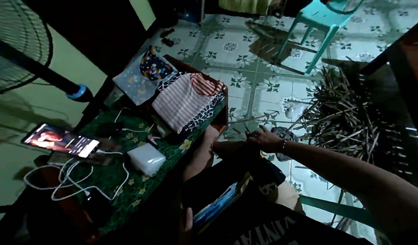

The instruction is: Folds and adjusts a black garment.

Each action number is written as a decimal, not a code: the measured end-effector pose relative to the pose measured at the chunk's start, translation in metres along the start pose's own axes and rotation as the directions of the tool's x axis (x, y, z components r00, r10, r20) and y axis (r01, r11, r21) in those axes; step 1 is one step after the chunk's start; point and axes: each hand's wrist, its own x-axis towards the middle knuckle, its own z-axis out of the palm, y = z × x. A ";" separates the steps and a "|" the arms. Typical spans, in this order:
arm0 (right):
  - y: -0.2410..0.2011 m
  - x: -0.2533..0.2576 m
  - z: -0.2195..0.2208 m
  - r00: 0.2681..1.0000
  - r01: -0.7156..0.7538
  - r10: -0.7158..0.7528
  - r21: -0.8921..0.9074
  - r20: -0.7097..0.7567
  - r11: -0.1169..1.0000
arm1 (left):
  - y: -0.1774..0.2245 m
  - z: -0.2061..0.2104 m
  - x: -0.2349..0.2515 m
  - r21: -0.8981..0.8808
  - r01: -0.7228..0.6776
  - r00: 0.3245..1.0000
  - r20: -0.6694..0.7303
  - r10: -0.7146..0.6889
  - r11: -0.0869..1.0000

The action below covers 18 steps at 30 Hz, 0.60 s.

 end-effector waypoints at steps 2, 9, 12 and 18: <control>0.011 -0.002 0.009 0.999 -0.037 0.037 0.026 0.000 0.999 | 0.004 0.001 0.000 0.010 0.003 1.000 -0.012 -0.003 1.000; 0.032 -0.013 0.055 0.990 -0.126 0.138 0.235 -0.034 0.964 | 0.057 0.014 -0.019 0.026 0.120 0.991 -0.053 -0.119 0.992; 0.030 -0.020 0.058 0.973 -0.184 0.212 0.248 -0.092 0.951 | 0.049 0.016 -0.016 0.052 0.129 0.989 -0.078 -0.125 0.990; 0.044 -0.043 0.058 0.872 -0.372 0.446 0.318 -0.203 0.872 | -0.001 0.009 -0.001 0.072 0.066 0.996 -0.071 -0.061 0.995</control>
